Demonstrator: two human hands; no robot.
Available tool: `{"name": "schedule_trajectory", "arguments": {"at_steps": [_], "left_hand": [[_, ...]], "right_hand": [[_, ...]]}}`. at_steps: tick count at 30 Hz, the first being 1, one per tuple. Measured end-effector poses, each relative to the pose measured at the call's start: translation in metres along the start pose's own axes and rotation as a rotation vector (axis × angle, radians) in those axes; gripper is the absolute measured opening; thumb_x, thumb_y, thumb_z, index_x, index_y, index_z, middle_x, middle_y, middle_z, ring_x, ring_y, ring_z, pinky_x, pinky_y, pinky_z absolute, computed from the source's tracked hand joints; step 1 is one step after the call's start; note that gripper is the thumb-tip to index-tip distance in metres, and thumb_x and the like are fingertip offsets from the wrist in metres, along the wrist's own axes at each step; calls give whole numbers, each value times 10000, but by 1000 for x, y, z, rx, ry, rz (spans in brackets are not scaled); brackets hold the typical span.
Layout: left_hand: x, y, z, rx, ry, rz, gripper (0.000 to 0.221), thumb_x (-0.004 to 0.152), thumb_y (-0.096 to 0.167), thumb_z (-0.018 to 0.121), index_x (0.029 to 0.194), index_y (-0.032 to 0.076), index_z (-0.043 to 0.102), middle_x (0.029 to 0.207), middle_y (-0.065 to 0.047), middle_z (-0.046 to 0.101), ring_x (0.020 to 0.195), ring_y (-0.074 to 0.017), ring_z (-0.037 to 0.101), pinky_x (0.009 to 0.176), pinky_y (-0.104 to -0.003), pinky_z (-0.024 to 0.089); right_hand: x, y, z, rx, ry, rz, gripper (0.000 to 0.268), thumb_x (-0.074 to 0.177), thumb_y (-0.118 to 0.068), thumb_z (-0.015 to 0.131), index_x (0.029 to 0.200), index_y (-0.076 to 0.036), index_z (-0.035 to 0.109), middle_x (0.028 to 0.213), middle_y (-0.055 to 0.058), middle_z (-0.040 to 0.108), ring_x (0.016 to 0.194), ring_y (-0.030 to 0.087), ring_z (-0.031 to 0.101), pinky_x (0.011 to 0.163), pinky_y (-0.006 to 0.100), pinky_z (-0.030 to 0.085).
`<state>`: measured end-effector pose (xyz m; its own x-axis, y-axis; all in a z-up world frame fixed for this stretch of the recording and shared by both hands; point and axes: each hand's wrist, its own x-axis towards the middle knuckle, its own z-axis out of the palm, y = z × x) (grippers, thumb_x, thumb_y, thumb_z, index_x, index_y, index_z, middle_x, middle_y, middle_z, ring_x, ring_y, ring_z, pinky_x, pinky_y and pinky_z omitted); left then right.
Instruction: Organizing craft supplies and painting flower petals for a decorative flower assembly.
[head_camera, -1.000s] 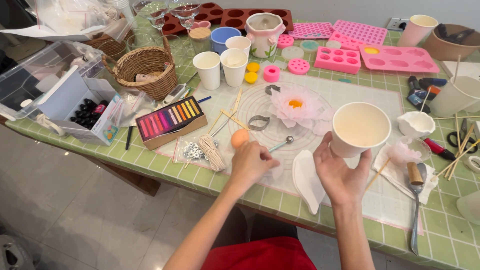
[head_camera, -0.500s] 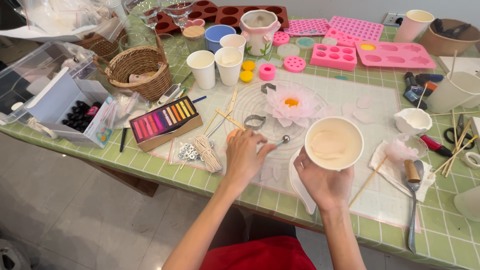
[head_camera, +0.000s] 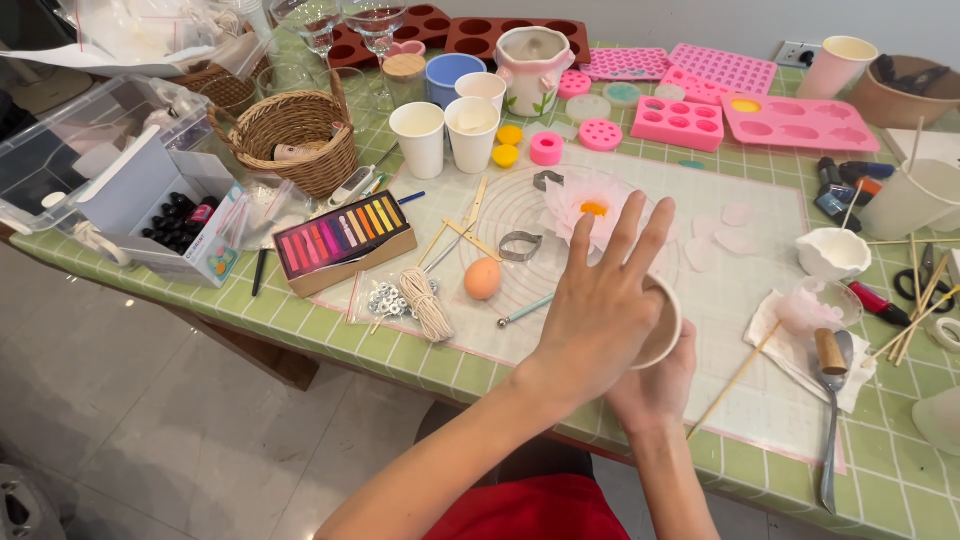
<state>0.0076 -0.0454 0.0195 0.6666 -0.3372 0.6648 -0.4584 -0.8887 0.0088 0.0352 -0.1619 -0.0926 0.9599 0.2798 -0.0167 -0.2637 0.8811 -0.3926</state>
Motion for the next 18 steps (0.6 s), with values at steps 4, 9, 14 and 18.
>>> {"name": "schedule_trajectory", "arguments": {"at_steps": [4,9,14,18], "left_hand": [[-7,-9,10,-78,-17,10,103,677,141,753,645,45,732,1582,-153,436,1526,-367,332,1212,-623,272],[-12,-22,-7,-628,302,-173,97,793,179,815,859,111,794,1446,-104,575,1413,-317,480,1184,-502,361],[-35,-62,20,-613,104,-517,113,778,219,824,846,137,787,1186,-51,657,1182,-258,564,1062,-443,427],[-67,-80,82,-318,-232,-569,71,733,181,823,752,114,806,1085,-89,637,1142,-282,514,989,-464,363]], "right_hand": [[-3,0,8,-18,0,66,528,1030,-465,385,1431,-160,545,1500,53,563,1394,255,496,1160,466,359],[10,-8,-11,80,10,28,516,999,-455,512,1431,-177,561,1472,33,568,1338,225,540,1143,444,388],[12,-33,-27,502,-10,29,604,954,-344,674,1437,-18,513,1395,143,589,1207,262,599,1044,412,448],[10,-36,-25,595,3,36,668,924,-323,731,1437,40,504,1350,174,613,1141,262,627,983,395,470]]}}
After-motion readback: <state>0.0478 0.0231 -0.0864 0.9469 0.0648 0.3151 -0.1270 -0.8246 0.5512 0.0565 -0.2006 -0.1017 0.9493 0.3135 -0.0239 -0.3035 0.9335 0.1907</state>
